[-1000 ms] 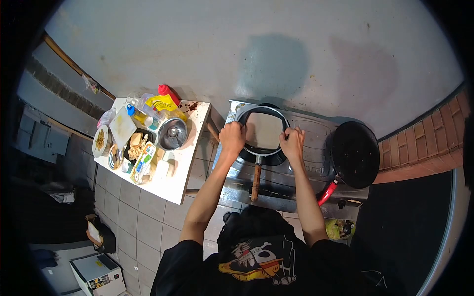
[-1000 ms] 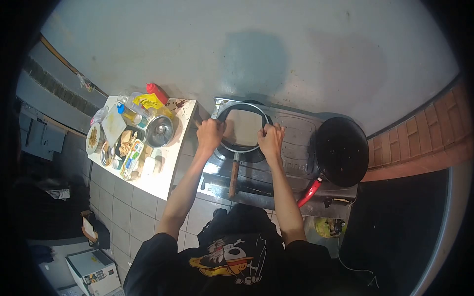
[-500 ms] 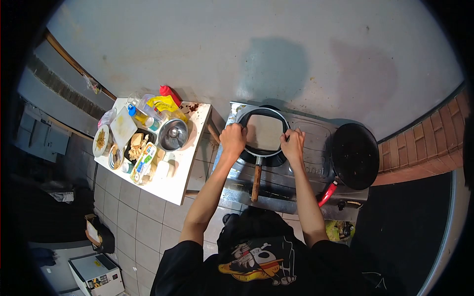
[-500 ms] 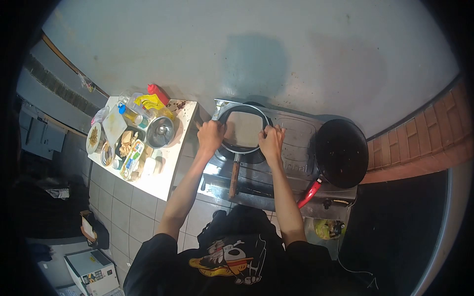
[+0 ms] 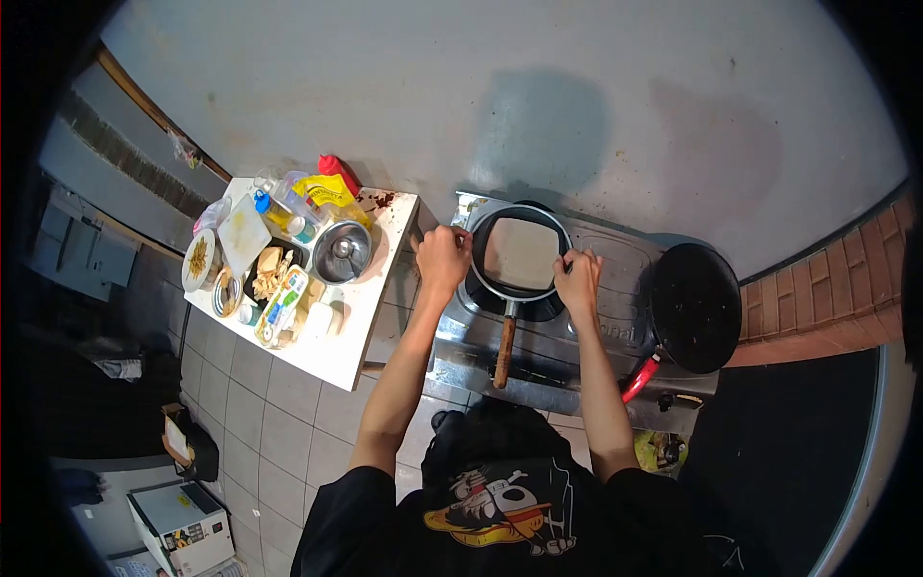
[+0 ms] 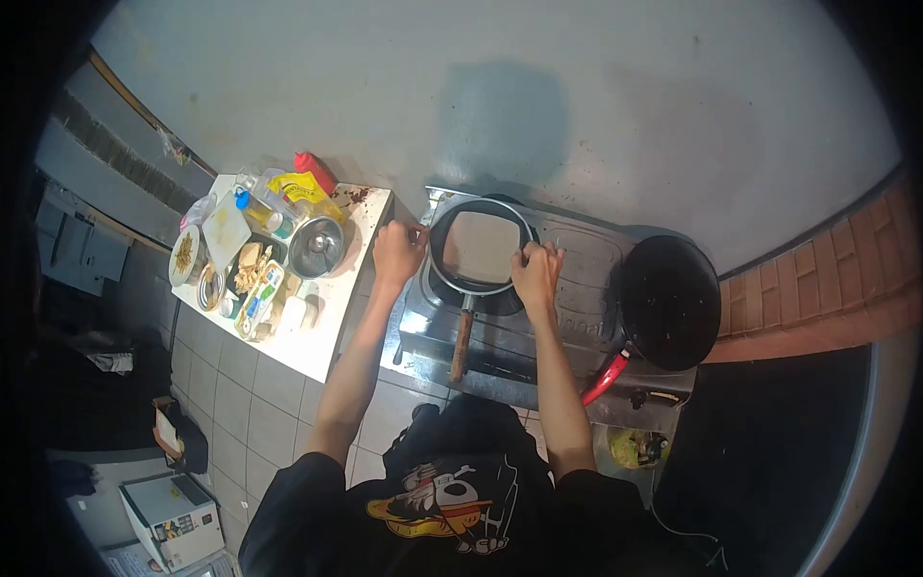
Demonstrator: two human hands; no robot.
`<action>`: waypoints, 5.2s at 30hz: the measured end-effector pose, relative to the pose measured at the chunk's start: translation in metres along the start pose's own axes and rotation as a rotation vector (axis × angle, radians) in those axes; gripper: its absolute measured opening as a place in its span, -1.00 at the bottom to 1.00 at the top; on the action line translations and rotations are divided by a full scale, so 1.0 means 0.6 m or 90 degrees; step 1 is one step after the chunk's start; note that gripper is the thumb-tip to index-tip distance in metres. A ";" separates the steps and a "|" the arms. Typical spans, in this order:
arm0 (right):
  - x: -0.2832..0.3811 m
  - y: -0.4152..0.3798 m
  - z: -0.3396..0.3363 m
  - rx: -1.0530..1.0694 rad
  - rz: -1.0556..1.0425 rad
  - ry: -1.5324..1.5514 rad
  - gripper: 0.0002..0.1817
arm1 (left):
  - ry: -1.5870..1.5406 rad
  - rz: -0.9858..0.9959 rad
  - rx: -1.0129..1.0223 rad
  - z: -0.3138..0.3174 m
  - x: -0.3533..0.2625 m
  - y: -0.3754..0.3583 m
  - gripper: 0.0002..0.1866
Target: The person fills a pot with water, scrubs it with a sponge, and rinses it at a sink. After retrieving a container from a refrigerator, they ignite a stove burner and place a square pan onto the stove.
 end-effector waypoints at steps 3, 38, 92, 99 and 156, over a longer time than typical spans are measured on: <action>0.000 0.000 -0.001 -0.007 -0.010 -0.004 -0.83 | 0.016 0.031 -0.033 0.001 0.006 0.002 -0.89; 0.031 -0.004 -0.037 -0.003 -0.005 -0.047 -0.79 | -0.421 -0.061 0.004 -0.092 0.070 -0.118 -0.79; 0.162 -0.272 -0.168 -0.140 0.128 0.077 -0.85 | -0.749 0.012 0.371 -0.275 0.093 -0.195 -0.76; 0.154 -0.292 -0.153 -0.098 0.189 0.147 -0.85 | -0.740 -0.043 0.403 -0.189 0.091 -0.240 -0.82; -0.015 0.045 -0.016 0.047 0.019 0.058 -0.81 | -0.158 -0.026 0.053 0.011 -0.010 -0.081 -0.68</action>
Point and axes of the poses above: each hand's wrist, its own y-axis towards the middle knuckle, its own z-axis out of the palm, x = y × z, the point moved 2 cm from there along y, towards the middle knuckle, and after that the axes turned 3 degrees about z, right-handed, at the moved point
